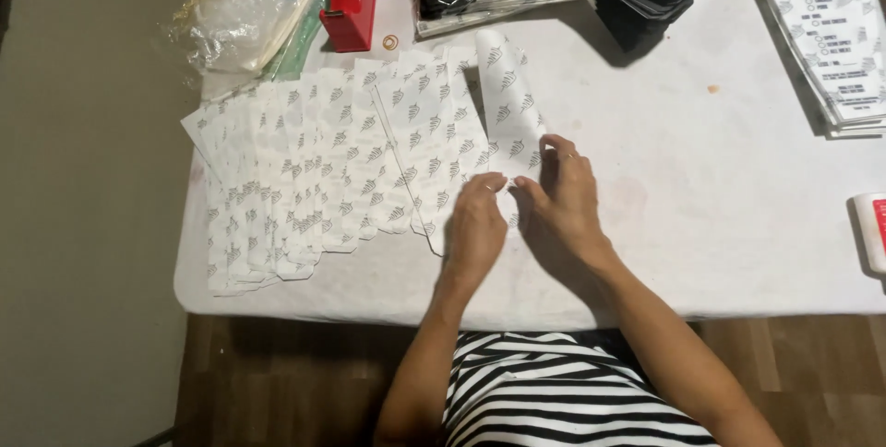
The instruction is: The person is aligning and stacking printed paper sheets on a table, preparing them for further packaging steps.
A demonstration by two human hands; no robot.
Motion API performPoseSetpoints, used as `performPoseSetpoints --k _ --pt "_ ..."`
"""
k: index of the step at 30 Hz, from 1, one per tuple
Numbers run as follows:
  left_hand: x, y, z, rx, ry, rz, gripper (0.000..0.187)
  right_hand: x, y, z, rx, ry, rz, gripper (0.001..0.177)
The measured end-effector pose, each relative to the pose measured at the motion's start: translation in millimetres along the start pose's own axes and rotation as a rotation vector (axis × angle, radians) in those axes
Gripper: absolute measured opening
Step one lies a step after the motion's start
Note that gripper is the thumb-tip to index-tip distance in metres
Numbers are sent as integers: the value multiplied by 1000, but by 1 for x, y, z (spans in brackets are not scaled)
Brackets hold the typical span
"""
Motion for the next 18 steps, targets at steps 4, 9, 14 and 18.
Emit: performPoseSetpoints --k 4,9,14,18 --pt "-12 23 14 -112 -37 -37 19 13 -10 12 49 0 142 62" --pt "-16 16 26 -175 96 170 42 -73 -40 26 36 -158 800 51" --pt "5 38 33 -279 158 194 36 -197 -84 -3 106 -257 1250 46" --pt "-13 3 32 -252 137 218 52 -238 -102 -32 59 -362 1132 42"
Point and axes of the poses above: each hand's wrist, its own z-axis towards the middle knuckle, its own x-axis out of the palm, y = z × x, the point moved 10 cm from there along z, towards the middle knuckle, and after that the axes turned 1 degree about x, right-handed, at the moved point
